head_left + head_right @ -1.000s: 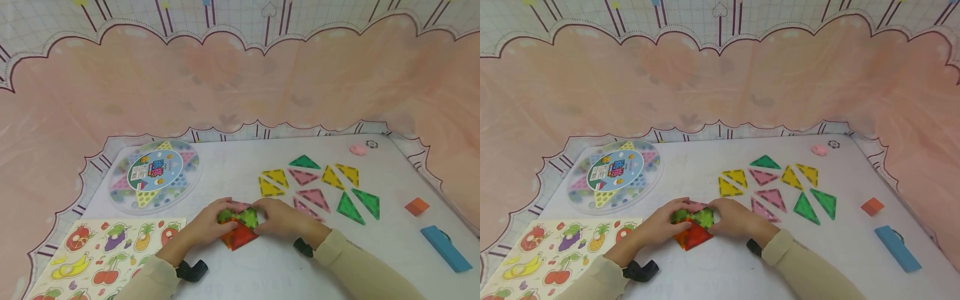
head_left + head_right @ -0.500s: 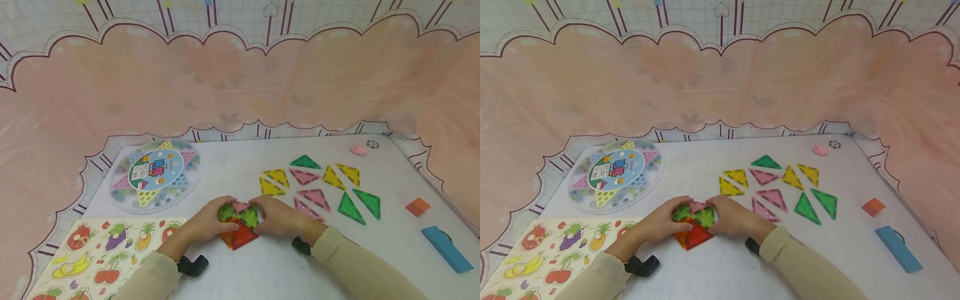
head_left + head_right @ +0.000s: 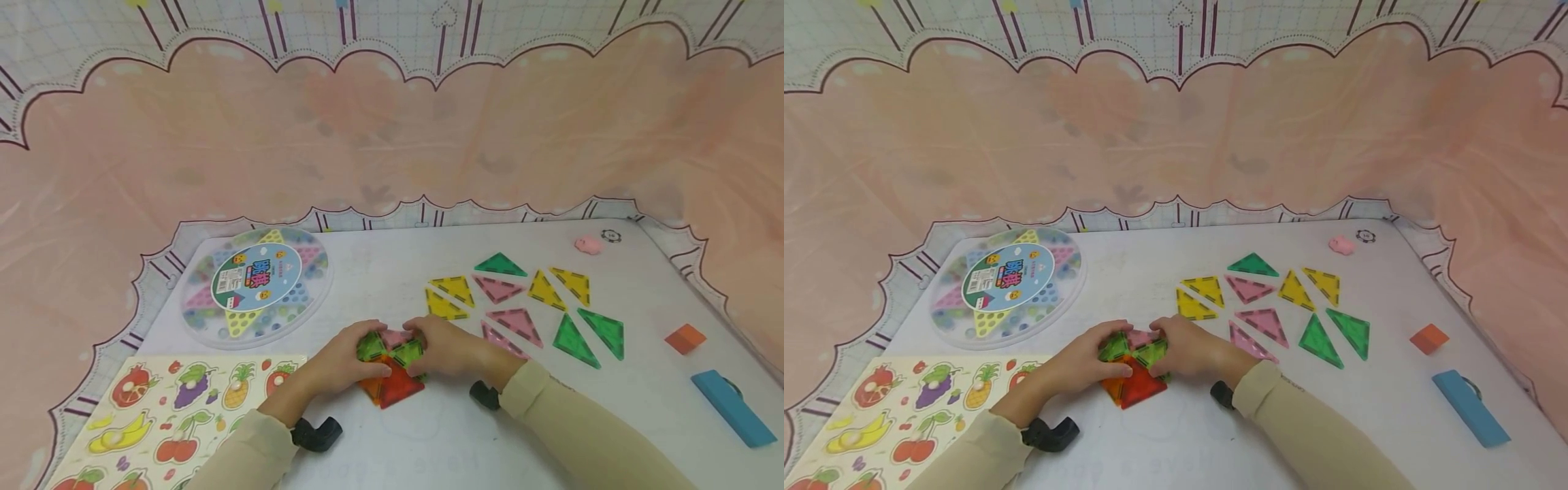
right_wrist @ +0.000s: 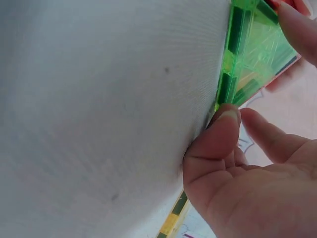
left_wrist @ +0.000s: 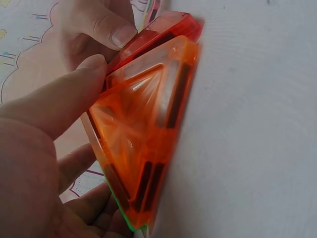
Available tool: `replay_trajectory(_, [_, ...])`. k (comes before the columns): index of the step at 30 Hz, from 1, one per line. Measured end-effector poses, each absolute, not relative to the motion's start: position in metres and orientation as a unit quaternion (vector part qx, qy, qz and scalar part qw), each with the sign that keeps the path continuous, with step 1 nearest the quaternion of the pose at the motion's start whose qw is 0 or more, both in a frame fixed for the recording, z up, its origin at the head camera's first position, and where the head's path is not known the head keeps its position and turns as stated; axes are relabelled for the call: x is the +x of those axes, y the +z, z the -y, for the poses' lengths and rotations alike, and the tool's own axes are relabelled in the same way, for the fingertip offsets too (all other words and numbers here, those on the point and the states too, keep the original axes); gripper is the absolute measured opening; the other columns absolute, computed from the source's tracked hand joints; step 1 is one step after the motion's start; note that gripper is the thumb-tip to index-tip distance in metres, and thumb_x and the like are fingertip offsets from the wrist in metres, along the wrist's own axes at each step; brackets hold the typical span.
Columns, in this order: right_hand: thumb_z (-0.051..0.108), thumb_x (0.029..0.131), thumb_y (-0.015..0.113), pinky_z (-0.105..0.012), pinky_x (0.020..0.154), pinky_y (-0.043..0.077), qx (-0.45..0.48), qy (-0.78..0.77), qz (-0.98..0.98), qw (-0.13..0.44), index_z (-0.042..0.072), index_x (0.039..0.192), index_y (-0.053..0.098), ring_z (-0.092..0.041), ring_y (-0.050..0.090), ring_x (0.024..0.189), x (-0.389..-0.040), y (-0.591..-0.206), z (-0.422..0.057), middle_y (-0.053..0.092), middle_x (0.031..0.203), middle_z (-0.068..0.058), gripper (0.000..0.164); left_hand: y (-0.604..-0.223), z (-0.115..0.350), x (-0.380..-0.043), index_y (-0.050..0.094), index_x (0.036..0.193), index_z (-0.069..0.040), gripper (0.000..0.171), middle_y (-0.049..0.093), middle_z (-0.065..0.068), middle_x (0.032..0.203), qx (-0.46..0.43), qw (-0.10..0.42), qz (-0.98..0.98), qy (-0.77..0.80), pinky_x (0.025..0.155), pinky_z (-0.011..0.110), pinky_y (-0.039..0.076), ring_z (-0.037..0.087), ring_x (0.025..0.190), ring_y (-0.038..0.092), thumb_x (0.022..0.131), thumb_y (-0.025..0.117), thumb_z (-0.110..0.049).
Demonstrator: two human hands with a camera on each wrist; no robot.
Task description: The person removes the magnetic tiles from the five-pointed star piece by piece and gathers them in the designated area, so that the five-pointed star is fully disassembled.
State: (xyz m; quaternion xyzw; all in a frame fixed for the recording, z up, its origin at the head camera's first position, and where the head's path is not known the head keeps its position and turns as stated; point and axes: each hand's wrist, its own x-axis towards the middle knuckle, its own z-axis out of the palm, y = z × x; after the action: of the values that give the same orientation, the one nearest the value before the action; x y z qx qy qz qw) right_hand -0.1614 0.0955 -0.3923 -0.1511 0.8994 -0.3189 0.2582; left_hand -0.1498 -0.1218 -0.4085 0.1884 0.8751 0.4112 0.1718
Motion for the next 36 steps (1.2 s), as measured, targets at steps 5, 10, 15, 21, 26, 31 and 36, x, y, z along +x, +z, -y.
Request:
replay_trajectory(5, [0.037, 0.067, 0.077, -0.040, 0.092, 0.037, -0.137, -0.325, -0.895, 0.273, 0.021, 0.130, 0.043, -0.014, 0.045, 0.102, -0.163, -0.392, -0.094, 0.049, 0.115, 0.003, 0.073, -0.408, 0.121, -0.148, 0.046, 0.127, -0.018, 0.066, 0.037, 0.003, 0.135, 0.195, 0.172, -0.873, 0.413, 0.097, 0.044, 0.030, 0.022, 0.120, 0.034, 0.072, 0.072, -0.041])
replay_trajectory(10, [0.034, 0.069, 0.076, -0.039, 0.088, 0.040, -0.131, -0.344, -0.888, 0.276, 0.024, 0.128, 0.044, -0.016, 0.047, 0.096, -0.163, -0.390, -0.098, 0.051, 0.107, 0.003, 0.068, -0.407, 0.121, -0.147, 0.046, 0.127, -0.022, 0.064, 0.034, 0.002, 0.137, 0.195, 0.175, -0.879, 0.399, 0.098, 0.045, 0.028, 0.023, 0.124, 0.030, 0.072, 0.071, -0.043])
replay_trajectory(15, [0.033, 0.077, 0.069, -0.036, 0.086, 0.042, -0.141, -0.369, -0.878, 0.272, 0.023, 0.122, 0.049, -0.015, 0.048, 0.097, -0.165, -0.392, -0.102, 0.051, 0.106, 0.006, 0.051, -0.409, 0.121, -0.146, 0.047, 0.127, -0.022, 0.063, 0.032, 0.002, 0.139, 0.202, 0.169, -0.882, 0.390, 0.100, 0.046, 0.024, 0.024, 0.127, 0.025, 0.073, 0.070, -0.043])
replay_trajectory(21, [0.033, 0.083, 0.063, -0.038, 0.087, 0.041, -0.149, -0.350, -0.891, 0.247, 0.029, 0.115, 0.054, -0.014, 0.048, 0.101, -0.165, -0.395, -0.106, 0.053, 0.111, 0.008, 0.034, -0.413, 0.120, -0.145, 0.048, 0.126, -0.023, 0.060, 0.030, -0.001, 0.139, 0.203, 0.160, -0.893, 0.368, 0.100, 0.043, 0.025, 0.022, 0.127, 0.023, 0.074, 0.068, -0.045])
replay_trajectory(26, [0.026, 0.080, 0.067, -0.036, 0.080, 0.044, -0.158, -0.340, -0.895, 0.243, 0.032, 0.109, 0.055, -0.017, 0.047, 0.092, -0.166, -0.396, -0.107, 0.053, 0.102, 0.004, 0.031, -0.415, 0.118, -0.144, 0.049, 0.125, -0.024, 0.058, 0.031, -0.003, 0.139, 0.207, 0.150, -0.903, 0.345, 0.098, 0.042, 0.028, 0.021, 0.126, 0.023, 0.075, 0.068, -0.045])
replay_trajectory(31, [0.023, 0.078, 0.069, -0.031, 0.068, 0.043, -0.149, -0.329, -0.899, 0.249, 0.032, 0.099, 0.052, -0.018, 0.048, 0.084, -0.164, -0.397, -0.106, 0.052, 0.090, 0.001, 0.028, -0.414, 0.115, -0.143, 0.049, 0.126, -0.021, 0.059, 0.032, -0.002, 0.138, 0.211, 0.141, -0.906, 0.339, 0.097, 0.040, 0.030, 0.021, 0.124, 0.024, 0.075, 0.069, -0.042])
replay_trajectory(36, [0.021, 0.078, 0.070, -0.029, 0.065, 0.043, -0.140, -0.322, -0.903, 0.248, 0.030, 0.097, 0.050, -0.018, 0.048, 0.083, -0.162, -0.394, -0.106, 0.051, 0.088, 0.000, 0.029, -0.414, 0.113, -0.143, 0.048, 0.127, -0.020, 0.061, 0.032, -0.002, 0.138, 0.206, 0.139, -0.908, 0.337, 0.098, 0.040, 0.029, 0.020, 0.124, 0.024, 0.074, 0.069, -0.043])
